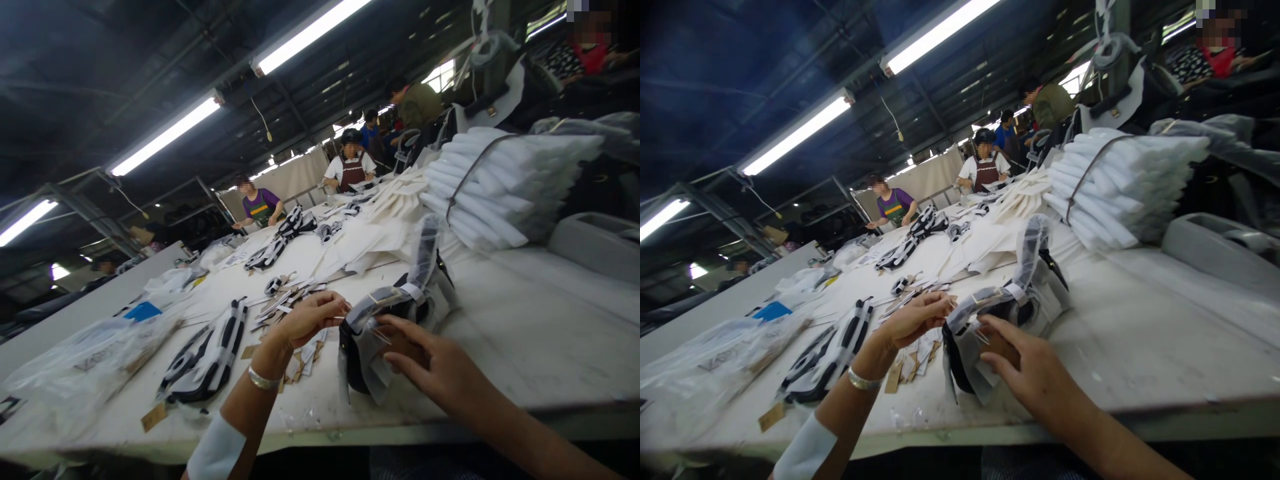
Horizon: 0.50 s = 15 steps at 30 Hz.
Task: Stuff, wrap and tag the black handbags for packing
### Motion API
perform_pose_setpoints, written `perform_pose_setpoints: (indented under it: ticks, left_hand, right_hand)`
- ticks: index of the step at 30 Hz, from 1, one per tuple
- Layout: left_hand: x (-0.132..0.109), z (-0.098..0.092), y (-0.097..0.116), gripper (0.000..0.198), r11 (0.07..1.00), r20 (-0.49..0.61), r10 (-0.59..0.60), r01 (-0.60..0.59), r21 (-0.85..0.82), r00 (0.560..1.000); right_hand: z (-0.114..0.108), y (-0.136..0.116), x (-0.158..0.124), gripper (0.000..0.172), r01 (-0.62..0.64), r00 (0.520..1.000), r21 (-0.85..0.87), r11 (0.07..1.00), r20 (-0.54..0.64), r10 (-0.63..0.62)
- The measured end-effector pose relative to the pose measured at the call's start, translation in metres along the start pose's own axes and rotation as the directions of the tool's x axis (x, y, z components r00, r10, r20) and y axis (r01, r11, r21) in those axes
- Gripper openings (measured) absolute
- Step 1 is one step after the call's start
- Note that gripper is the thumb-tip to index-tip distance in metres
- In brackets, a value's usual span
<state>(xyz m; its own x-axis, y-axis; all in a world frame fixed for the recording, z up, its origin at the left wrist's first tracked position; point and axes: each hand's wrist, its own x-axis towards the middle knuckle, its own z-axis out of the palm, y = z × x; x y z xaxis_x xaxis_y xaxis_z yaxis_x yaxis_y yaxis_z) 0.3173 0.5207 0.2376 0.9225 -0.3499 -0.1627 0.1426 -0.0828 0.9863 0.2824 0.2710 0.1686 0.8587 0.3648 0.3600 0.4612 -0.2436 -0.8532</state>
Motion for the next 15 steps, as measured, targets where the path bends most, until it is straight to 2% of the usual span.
perform_pose_setpoints:
  ticks: [4, 9, 12, 15]
  left_hand:
    - [-0.017, 0.005, -0.007, 0.029, 0.982, -0.088, 0.092, -0.105, -0.159, 0.992]
    - [-0.026, 0.017, -0.011, 0.025, 0.91, -0.213, 0.24, -0.295, -0.29, 0.947]
    - [-0.027, 0.024, -0.012, 0.024, 0.882, -0.249, 0.283, -0.354, -0.312, 0.926]
    - [-0.029, 0.029, -0.011, 0.029, 0.893, -0.237, 0.278, -0.341, -0.293, 0.931]
  right_hand:
    - [0.002, 0.004, -0.009, 0.031, 0.065, 0.995, -0.064, 0.996, -0.071, -0.069]
    - [0.003, 0.005, -0.015, 0.019, 0.204, 0.939, -0.181, 0.962, -0.243, -0.245]
    - [0.002, 0.0, -0.012, 0.024, 0.171, 0.962, -0.113, 0.979, -0.195, -0.191]
    - [0.004, -0.001, -0.01, 0.027, 0.13, 0.984, -0.029, 0.991, -0.122, -0.132]
